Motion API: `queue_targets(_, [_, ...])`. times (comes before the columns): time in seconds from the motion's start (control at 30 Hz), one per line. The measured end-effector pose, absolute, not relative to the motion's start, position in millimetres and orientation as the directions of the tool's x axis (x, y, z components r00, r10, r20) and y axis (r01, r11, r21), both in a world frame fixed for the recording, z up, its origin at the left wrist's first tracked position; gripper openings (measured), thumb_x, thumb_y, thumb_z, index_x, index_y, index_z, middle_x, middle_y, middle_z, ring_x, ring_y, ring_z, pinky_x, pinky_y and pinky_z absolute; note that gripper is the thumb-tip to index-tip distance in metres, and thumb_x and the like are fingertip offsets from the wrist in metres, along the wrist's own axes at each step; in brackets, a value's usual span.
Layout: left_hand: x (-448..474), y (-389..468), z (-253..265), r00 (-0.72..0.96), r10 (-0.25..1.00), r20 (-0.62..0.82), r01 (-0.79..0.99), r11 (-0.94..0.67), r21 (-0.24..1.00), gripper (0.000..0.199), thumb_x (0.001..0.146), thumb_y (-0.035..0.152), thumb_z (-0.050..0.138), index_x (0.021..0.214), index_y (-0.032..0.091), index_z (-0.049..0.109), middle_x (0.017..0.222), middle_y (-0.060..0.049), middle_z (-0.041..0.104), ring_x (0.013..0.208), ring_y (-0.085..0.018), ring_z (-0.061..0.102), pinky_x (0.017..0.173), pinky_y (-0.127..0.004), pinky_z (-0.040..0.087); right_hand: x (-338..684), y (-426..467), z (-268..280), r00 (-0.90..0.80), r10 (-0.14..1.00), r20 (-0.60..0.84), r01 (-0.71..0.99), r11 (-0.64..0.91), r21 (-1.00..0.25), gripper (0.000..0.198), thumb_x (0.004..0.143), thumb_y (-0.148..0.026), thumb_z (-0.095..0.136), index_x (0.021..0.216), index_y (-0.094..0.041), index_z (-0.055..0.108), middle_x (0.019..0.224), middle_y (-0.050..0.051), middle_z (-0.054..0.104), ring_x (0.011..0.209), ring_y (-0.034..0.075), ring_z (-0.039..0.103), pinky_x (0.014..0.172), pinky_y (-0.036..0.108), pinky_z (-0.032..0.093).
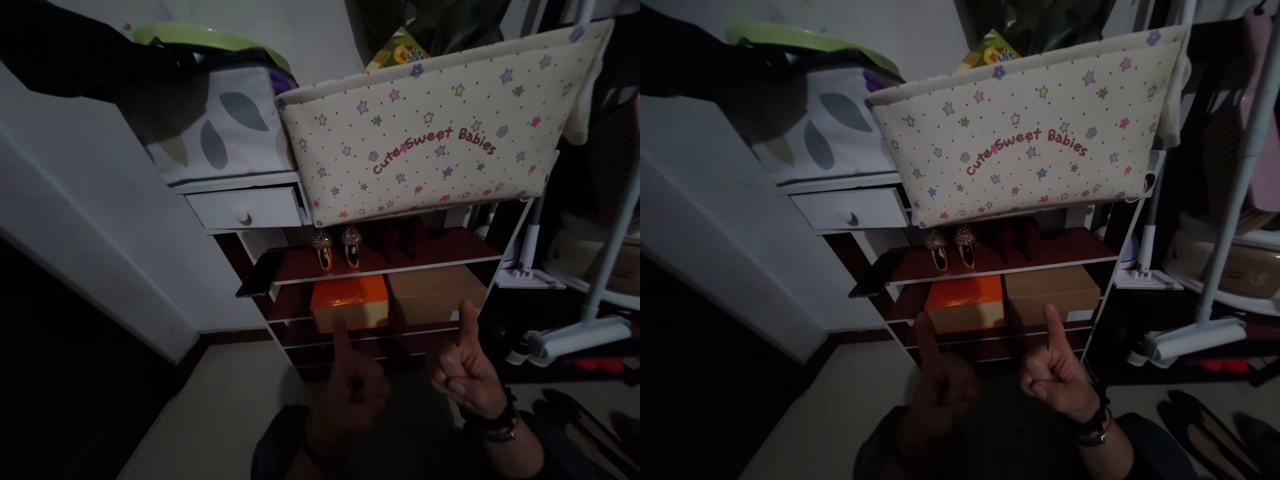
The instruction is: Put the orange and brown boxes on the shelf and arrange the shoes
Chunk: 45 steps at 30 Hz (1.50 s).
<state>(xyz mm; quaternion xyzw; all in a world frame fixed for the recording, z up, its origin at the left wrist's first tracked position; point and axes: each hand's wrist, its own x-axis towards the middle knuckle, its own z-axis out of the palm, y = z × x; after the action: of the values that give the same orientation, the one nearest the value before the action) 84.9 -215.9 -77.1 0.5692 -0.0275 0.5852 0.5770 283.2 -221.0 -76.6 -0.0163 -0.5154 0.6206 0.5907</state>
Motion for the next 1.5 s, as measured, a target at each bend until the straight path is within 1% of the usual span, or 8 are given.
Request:
queue_targets(0.23, [78.2, -220.2, -78.9, 0.325, 0.726, 0.606, -0.638, -0.305, 0.707, 0.105, 0.089, 0.022, 0.081, 0.167, 0.052, 0.018, 0.06, 0.013, 0.022, 0.049, -0.006, 0.017, 0.05, -0.015, 0.027, 287.6, -220.1, -80.5, -0.3, 0.778, 0.552, -0.684, 0.229, -0.693, 0.086, 0.093, -0.028, 0.077, 0.155, -0.069, 0.035, 0.061, -0.011, 0.019, 0.047, 0.01, 0.015, 0.046, 0.02, 0.024])
queue_targets(0.37, [68.1, -210.6, -90.5, 0.276, 0.855, 0.438, -0.533, -0.243, 0.81, 0.034, 0.089, 0.042, 0.081, 0.119, 0.031, 0.069, 0.061, 0.01, 0.034, 0.052, -0.007, 0.027, 0.052, -0.02, 0.029, 297.5, -212.6, -88.8, -0.26, 0.79, 0.555, -0.515, 0.373, -0.772, 0.041, 0.096, -0.053, 0.072, 0.135, -0.039, 0.072, 0.062, -0.008, 0.035, 0.051, 0.011, 0.03, 0.05, 0.025, 0.028])
queue_targets(0.53, [65.3, -197.1, -124.3, 0.186, 0.96, 0.21, -0.112, -0.191, 0.975, 0.067, 0.097, 0.065, 0.061, 0.056, 0.02, 0.032, 0.055, 0.004, 0.029, 0.056, -0.01, 0.027, 0.055, -0.029, 0.022, 299.9, -207.5, -105.3, -0.189, 0.765, 0.616, 0.074, 0.637, -0.768, 0.054, 0.11, -0.033, 0.054, 0.058, -0.02, 0.044, 0.058, -0.004, 0.039, 0.056, 0.01, 0.038, 0.056, 0.027, 0.028])
queue_targets(0.8, [69.3, -201.3, -201.6, 0.334, 0.942, -0.011, 0.381, -0.125, 0.916, 0.062, 0.086, 0.071, 0.066, 0.057, 0.021, 0.044, 0.058, 0.002, 0.043, 0.06, -0.013, 0.038, 0.06, -0.028, 0.031, 284.8, -210.1, -169.7, -0.42, 0.63, 0.653, 0.648, 0.712, -0.27, 0.036, 0.105, -0.02, 0.056, 0.07, -0.022, 0.049, 0.067, -0.002, 0.051, 0.059, 0.013, 0.049, 0.058, 0.031, 0.03])
queue_targets(0.93, [58.6, -176.4, -203.8, 0.134, 0.991, 0.007, 0.371, -0.056, 0.927, 0.06, 0.08, 0.072, 0.067, 0.057, 0.022, 0.042, 0.058, 0.002, 0.042, 0.06, -0.013, 0.04, 0.059, -0.027, 0.033, 301.5, -189.9, -152.9, -0.29, 0.592, 0.752, 0.702, 0.665, -0.253, 0.013, 0.102, -0.01, 0.057, 0.098, -0.02, 0.065, 0.085, 0.005, 0.065, 0.079, 0.019, 0.061, 0.07, 0.032, 0.047])
queue_targets(1.03, [45.4, -151.1, -188.1, 0.01, 0.997, 0.073, 0.293, -0.072, 0.953, 0.058, 0.078, 0.068, 0.07, 0.055, 0.022, 0.041, 0.057, 0.003, 0.039, 0.06, -0.013, 0.039, 0.057, -0.026, 0.034, 313.6, -159.9, -100.2, -0.203, 0.522, 0.829, 0.745, 0.632, -0.216, 0.04, 0.101, -0.009, 0.056, 0.139, -0.021, 0.06, 0.114, 0.013, 0.07, 0.104, 0.026, 0.066, 0.089, 0.042, 0.055])
queue_targets(1.23, [0.0, -123.7, -155.5, -0.42, 0.892, 0.167, 0.04, -0.165, 0.985, 0.048, 0.084, 0.057, 0.073, 0.061, 0.022, 0.049, 0.055, 0.005, 0.042, 0.055, -0.011, 0.036, 0.051, -0.023, 0.031, 324.6, -73.6, 0.7, -0.506, 0.539, 0.673, 0.81, 0.566, 0.155, 0.064, 0.103, -0.015, 0.044, 0.166, -0.02, 0.036, 0.164, 0.017, 0.051, 0.151, 0.033, 0.046, 0.125, 0.062, 0.035])
queue_targets(1.5, [-50.9, -138.9, -120.4, -0.65, 0.729, 0.215, -0.086, -0.351, 0.932, 0.04, 0.09, 0.032, 0.067, 0.063, 0.023, 0.038, 0.058, 0.007, 0.032, 0.051, -0.009, 0.029, 0.047, -0.023, 0.025, 386.1, -48.2, -27.2, 0.044, 0.73, 0.683, 0.999, -0.011, -0.052, 0.07, 0.107, -0.043, 0.043, 0.165, -0.004, 0.033, 0.165, 0.034, 0.041, 0.155, 0.053, 0.035, 0.109, 0.079, 0.042])
